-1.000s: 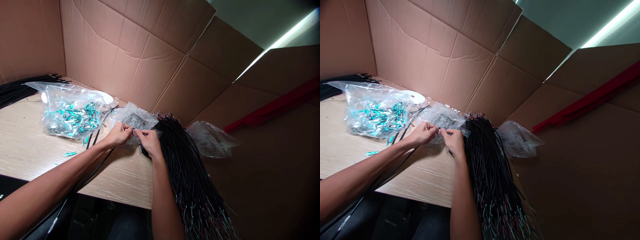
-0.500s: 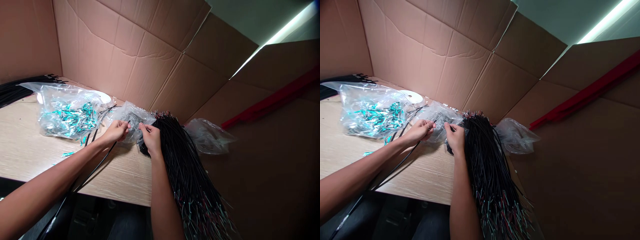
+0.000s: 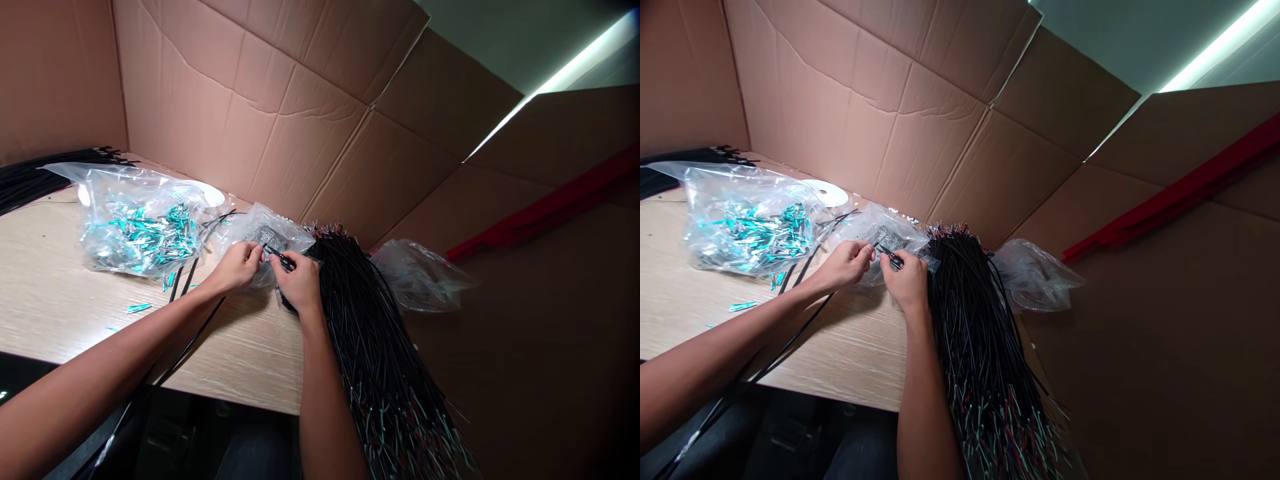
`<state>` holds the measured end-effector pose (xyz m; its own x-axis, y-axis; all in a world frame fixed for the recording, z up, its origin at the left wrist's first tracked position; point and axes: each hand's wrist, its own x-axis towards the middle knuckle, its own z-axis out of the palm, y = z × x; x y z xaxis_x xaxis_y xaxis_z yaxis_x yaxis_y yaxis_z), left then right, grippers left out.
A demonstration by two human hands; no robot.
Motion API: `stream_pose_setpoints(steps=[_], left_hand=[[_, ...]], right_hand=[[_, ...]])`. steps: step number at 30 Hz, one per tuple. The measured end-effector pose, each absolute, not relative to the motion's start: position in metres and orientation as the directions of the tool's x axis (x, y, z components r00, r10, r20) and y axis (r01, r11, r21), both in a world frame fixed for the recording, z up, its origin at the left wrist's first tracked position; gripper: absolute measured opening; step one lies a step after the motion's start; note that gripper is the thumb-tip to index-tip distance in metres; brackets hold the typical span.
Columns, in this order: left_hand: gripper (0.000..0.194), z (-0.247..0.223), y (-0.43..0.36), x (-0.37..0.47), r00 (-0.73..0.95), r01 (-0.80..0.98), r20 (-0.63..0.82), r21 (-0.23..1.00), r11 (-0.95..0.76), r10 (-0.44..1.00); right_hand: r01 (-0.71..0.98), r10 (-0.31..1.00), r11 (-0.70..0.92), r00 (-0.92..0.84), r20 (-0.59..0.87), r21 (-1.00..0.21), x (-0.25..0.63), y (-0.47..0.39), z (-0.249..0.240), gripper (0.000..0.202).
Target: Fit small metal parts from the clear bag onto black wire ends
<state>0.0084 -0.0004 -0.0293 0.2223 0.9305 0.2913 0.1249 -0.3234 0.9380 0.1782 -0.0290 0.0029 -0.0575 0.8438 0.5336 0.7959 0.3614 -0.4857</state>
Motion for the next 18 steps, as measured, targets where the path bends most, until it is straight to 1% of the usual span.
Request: stream_pose_setpoints(steps=[2, 5, 7, 10, 13, 15, 18], left_hand=[[0.033, -0.029, -0.001, 0.008, 0.241, 0.197, 0.298, 0.917, -0.347, 0.924], [0.034, -0.026, -0.003, 0.008, 0.287, 0.259, 0.272, 0.901, -0.348, 0.919], [0.035, -0.025, -0.003, 0.009, 0.297, 0.284, 0.264, 0.893, -0.349, 0.918], [0.036, -0.027, -0.003, 0.011, 0.274, 0.31, 0.271, 0.883, -0.352, 0.923], [0.034, -0.028, -0.003, 0.01, 0.242, 0.323, 0.268, 0.884, -0.338, 0.932], [0.032, -0.028, -0.003, 0.009, 0.229, 0.338, 0.255, 0.884, -0.323, 0.939], [0.03, -0.028, -0.004, 0.009, 0.212, 0.385, 0.285, 0.855, -0.348, 0.935]], right_hand=[[0.804, 0.841, 0.367, -0.072, 0.536, -0.468, 0.179, -0.028, 0.0, 0.029], [0.816, 0.838, 0.384, -0.111, 0.534, -0.433, 0.179, -0.025, -0.005, 0.026], [0.825, 0.84, 0.398, -0.152, 0.52, -0.401, 0.178, -0.023, -0.008, 0.027], [0.848, 0.839, 0.408, -0.201, 0.506, -0.339, 0.175, -0.02, -0.014, 0.031], [0.881, 0.849, 0.375, -0.201, 0.489, -0.289, 0.173, -0.018, -0.017, 0.03], [0.893, 0.86, 0.332, -0.153, 0.486, -0.305, 0.174, -0.019, -0.016, 0.027], [0.869, 0.857, 0.283, -0.04, 0.514, -0.405, 0.179, -0.023, -0.008, 0.028]])
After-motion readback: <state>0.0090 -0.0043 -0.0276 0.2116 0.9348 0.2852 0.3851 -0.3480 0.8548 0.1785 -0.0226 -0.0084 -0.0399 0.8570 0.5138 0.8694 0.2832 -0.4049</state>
